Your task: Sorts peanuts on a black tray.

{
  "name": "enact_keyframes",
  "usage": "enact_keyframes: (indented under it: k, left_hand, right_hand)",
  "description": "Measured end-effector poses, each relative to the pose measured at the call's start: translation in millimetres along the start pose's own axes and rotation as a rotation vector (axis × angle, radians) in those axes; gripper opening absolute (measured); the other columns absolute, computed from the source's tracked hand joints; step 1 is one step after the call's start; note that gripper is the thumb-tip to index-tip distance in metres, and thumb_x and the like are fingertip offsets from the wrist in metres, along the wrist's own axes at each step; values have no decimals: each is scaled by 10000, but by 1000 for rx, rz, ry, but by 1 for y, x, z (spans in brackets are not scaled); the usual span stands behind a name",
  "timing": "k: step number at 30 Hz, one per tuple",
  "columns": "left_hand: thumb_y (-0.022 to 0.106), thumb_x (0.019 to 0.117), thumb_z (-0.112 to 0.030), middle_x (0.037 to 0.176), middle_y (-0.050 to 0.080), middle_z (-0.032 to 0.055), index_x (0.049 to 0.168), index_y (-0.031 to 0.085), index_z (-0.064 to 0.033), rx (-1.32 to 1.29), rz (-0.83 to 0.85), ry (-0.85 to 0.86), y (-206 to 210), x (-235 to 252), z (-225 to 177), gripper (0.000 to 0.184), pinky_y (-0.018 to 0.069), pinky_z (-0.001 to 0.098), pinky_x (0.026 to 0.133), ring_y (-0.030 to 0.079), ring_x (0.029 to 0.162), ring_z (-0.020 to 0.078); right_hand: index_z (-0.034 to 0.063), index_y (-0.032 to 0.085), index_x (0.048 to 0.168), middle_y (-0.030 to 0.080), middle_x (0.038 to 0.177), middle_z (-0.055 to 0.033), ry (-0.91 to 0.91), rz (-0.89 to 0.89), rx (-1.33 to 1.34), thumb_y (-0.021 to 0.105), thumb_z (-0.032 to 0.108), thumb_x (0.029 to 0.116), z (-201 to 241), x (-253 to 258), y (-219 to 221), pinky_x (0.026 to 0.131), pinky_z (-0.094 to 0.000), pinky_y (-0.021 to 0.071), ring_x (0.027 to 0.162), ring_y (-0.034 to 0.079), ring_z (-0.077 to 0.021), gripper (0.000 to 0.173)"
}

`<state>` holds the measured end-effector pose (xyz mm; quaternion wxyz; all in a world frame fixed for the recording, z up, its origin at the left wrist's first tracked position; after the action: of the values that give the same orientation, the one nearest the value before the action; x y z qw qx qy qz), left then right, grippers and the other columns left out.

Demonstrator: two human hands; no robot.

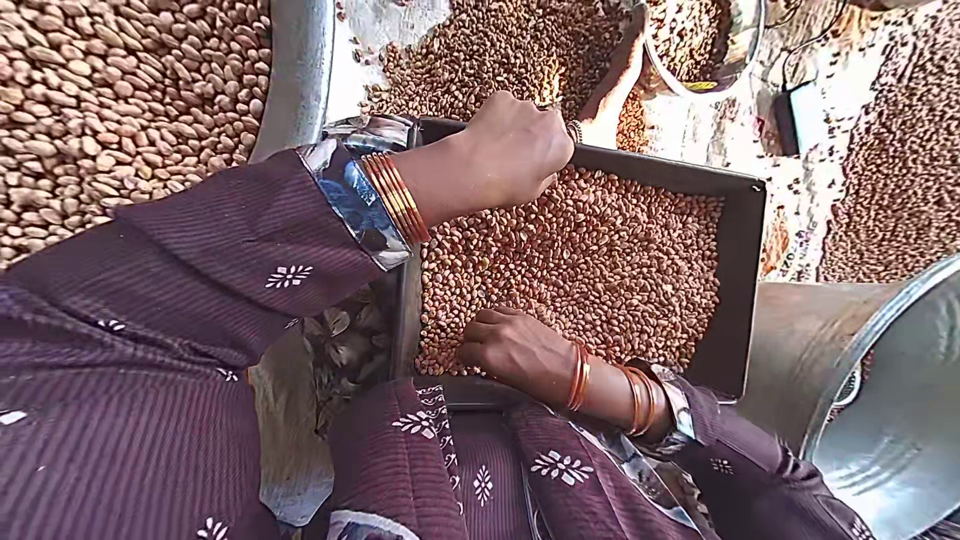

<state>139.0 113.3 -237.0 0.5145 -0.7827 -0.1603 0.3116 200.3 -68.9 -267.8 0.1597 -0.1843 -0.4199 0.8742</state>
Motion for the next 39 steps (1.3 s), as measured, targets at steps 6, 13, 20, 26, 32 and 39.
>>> enact_keyframes:
  k: [6, 13, 20, 26, 32, 39]
  left_hand:
    - [451, 1093, -313, 831, 630, 167, 1021, 636, -74, -60, -68, -55, -8, -2, 2, 311, 427, 552, 635, 651, 811, 404]
    - [439, 1087, -333, 861, 654, 194, 1043, 656, -74, -137, -240, -120, -18, -2, 17, 340, 434, 606, 646, 666, 851, 442]
    - [464, 1073, -206, 1052, 659, 305, 1193, 648, -38, -75, 12, -401, -26, -4, 45, 277, 428, 715, 777, 622, 1051, 546]
    - [595, 956, -32, 893, 638, 247, 1012, 659, -36, 80, 229, -421, -19, -3, 42, 85, 433, 638, 696, 634, 924, 483]
    - [596, 959, -33, 859, 623, 244, 962, 642, -17, 108, 217, -418, -17, -3, 40, 49, 429, 615, 660, 632, 888, 476]
    - [438, 1097, -265, 949, 661, 277, 1048, 666, -28, 15, 84, -399, -22, -4, 41, 332, 439, 665, 699, 645, 959, 511]
  right_hand:
    - [-21, 712, 948, 703, 937, -182, 103, 16, 34, 565, 34, 994, -2, -1, 0, 753, -420, 587, 934, 707, -353, 164]
    - [9, 667, 1016, 676, 924, -169, 141, 59, 104, 544, 86, 1001, -8, 2, -3, 776, -432, 567, 938, 687, -350, 146]
    - [-9, 644, 1138, 679, 1085, -98, 349, -700, 147, 641, 43, 974, -43, -62, -137, 703, -240, 610, 827, 688, -88, 172]
    - [92, 672, 1194, 674, 1140, -149, 866, -521, -139, 574, 248, 1062, -96, -123, -149, 812, -447, 581, 934, 702, -257, 227]
    - [68, 489, 1501, 441, 1496, -277, 1129, -187, -102, 611, 633, 949, -105, -93, -77, 889, -711, 464, 1339, 448, -527, 799]
    - [232, 539, 1469, 469, 1490, -233, 645, 390, 115, 692, 517, 936, -18, -32, -53, 888, -657, 502, 1374, 432, -503, 623]
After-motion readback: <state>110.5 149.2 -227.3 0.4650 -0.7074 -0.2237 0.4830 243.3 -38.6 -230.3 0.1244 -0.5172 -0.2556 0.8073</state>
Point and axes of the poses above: each hand's wrist, its own x-axis towards the middle knuckle, its own y-axis out of the palm, z = x × y, the point moved 3 cm from there along x, towards the middle knuckle
